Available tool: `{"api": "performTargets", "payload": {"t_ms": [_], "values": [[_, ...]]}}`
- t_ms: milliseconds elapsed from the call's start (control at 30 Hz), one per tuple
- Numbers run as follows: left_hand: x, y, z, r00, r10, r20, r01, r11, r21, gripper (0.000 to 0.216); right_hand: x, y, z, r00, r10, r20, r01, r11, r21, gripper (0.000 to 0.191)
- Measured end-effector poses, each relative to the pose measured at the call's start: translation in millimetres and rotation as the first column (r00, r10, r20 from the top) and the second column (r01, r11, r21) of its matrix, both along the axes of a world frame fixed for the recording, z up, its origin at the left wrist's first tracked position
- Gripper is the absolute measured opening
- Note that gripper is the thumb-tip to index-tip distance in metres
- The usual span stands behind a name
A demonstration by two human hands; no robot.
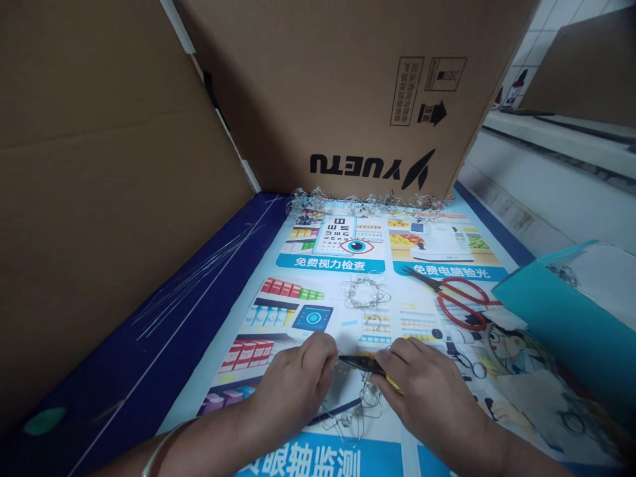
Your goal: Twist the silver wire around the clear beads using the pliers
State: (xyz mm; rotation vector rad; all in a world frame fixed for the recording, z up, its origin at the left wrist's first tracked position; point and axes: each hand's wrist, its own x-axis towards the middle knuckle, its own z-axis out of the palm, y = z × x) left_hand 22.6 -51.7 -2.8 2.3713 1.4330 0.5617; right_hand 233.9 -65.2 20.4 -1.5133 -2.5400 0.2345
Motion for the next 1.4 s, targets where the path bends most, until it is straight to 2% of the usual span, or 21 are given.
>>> {"api": "performTargets", "payload": {"t_ms": [200,367,667,967,1033,1200,1300,1400], "values": [[1.0,-0.2,3.7,0.999,0.029,-0.024,-0.031,0.996,-0.080,0.014,0.2,-1.6,-10.5,0.997,0.051,0.064,-0.062,0.981,0.185,0.012],[1.2,1.3,3.7,0.998,0.063,-0.021,-0.065,0.988,-0.142,0.013,0.8,-2.8,-16.6,0.989,0.071,0.131,-0.111,0.938,0.327,0.023],[1.6,7.1,4.4,0.991,0.122,0.052,-0.109,0.971,-0.212,0.013,0.8,-3.6,-4.6,0.964,0.148,0.221,-0.243,0.827,0.507,0.029],[-1.8,7.0,-0.4,0.986,0.094,0.138,-0.062,0.974,-0.217,0.014,7.1,3.6,-2.3,0.932,0.223,0.284,-0.342,0.797,0.498,0.029],[-3.2,8.1,-1.5,0.984,0.082,0.156,-0.048,0.976,-0.212,0.014,8.4,4.7,-3.3,0.942,0.224,0.249,-0.322,0.810,0.490,0.028],[-7.8,13.7,-2.3,0.981,0.073,0.180,-0.040,0.983,-0.178,0.013,14.8,10.8,-6.5,0.982,0.133,0.134,-0.179,0.882,0.437,0.020],[-9.5,14.7,-2.4,0.987,0.052,0.149,-0.030,0.989,-0.147,0.013,18.9,14.0,-6.4,0.978,0.139,0.154,-0.191,0.892,0.410,0.018],[-9.9,13.2,-3.9,0.996,0.016,0.086,-0.006,0.993,-0.115,0.014,20.8,12.7,-5.4,0.963,0.179,0.204,-0.250,0.876,0.413,0.023]]}}
